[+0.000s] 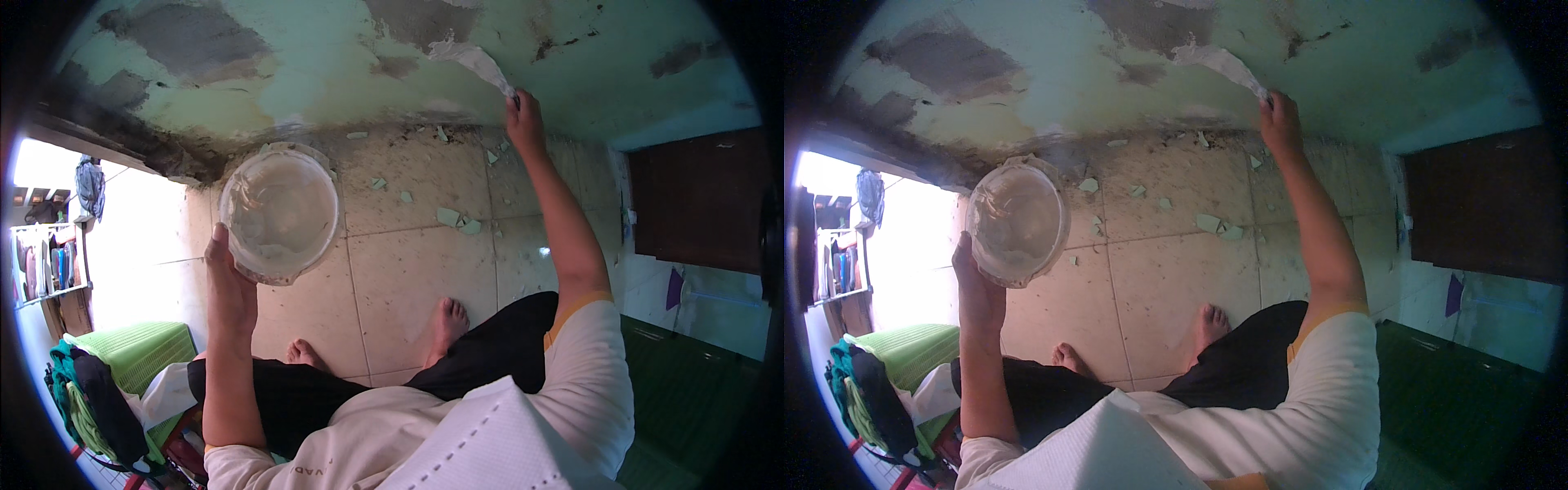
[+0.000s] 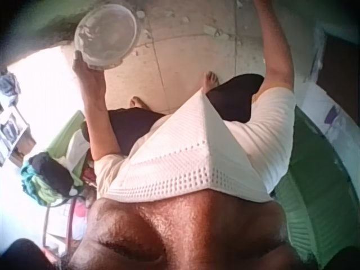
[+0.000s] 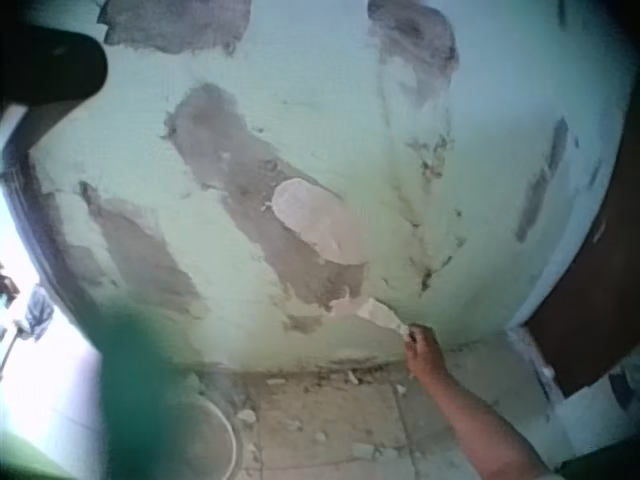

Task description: The person applies putty to a damaged wall using a putty knife, taking the substance from a small bucket and smoothing it over peeling areas.

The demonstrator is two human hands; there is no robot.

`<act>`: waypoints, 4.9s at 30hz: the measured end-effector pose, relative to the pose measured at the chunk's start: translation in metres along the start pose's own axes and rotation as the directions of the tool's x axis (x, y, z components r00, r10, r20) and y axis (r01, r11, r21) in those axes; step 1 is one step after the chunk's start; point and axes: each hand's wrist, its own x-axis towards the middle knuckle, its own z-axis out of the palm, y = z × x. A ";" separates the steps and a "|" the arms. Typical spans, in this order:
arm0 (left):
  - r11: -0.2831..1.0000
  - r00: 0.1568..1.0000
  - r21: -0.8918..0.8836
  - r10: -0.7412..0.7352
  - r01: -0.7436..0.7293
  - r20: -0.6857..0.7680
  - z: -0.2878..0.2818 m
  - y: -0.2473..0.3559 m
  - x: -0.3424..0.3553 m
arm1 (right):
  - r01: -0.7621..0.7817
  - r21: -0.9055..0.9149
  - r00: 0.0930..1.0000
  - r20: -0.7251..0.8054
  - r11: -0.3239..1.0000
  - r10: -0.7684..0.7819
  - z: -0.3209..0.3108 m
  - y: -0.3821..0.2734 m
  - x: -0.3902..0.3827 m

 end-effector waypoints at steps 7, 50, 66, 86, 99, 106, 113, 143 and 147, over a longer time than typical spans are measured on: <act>1.000 1.000 -0.026 -0.009 0.009 0.002 0.006 0.001 -0.002 | 0.072 0.088 0.997 -0.007 0.993 -0.072 0.009 -0.051 0.020; 1.000 0.999 0.006 -0.022 0.022 -0.033 -0.004 0.002 -0.001 | -0.148 -0.130 0.987 0.045 0.980 0.155 -0.001 -0.093 0.051; 1.000 0.999 0.007 -0.023 0.023 0.027 -0.001 0.000 -0.002 | -0.110 -0.035 0.994 0.008 0.993 0.110 0.008 -0.117 0.046; 0.999 0.999 -0.041 -0.011 0.013 0.043 -0.005 0.004 0.001 | -0.134 0.094 0.991 0.030 0.986 0.132 0.003 -0.112 0.004; 0.999 0.996 0.011 -0.042 0.041 0.080 -0.010 0.005 0.001 | -0.119 0.066 0.993 -0.018 0.991 0.120 0.005 -0.143 0.025; 1.000 0.998 -0.031 -0.001 0.003 0.056 -0.008 -0.003 0.005 | -0.030 0.018 0.993 -0.112 0.999 0.032 -0.016 -0.170 0.089; 1.000 0.999 -0.023 0.009 -0.008 0.045 -0.011 0.001 0.004 | -0.105 0.042 0.994 0.041 0.994 0.104 0.000 -0.144 0.026; 1.000 0.997 -0.017 0.007 -0.006 0.073 0.000 0.002 0.001 | -0.055 0.087 0.990 -0.122 0.995 0.065 -0.006 -0.130 0.039; 1.000 0.997 -0.020 0.013 -0.011 0.081 0.003 -0.001 0.001 | -0.039 0.053 0.989 -0.138 0.998 0.046 -0.023 -0.153 0.085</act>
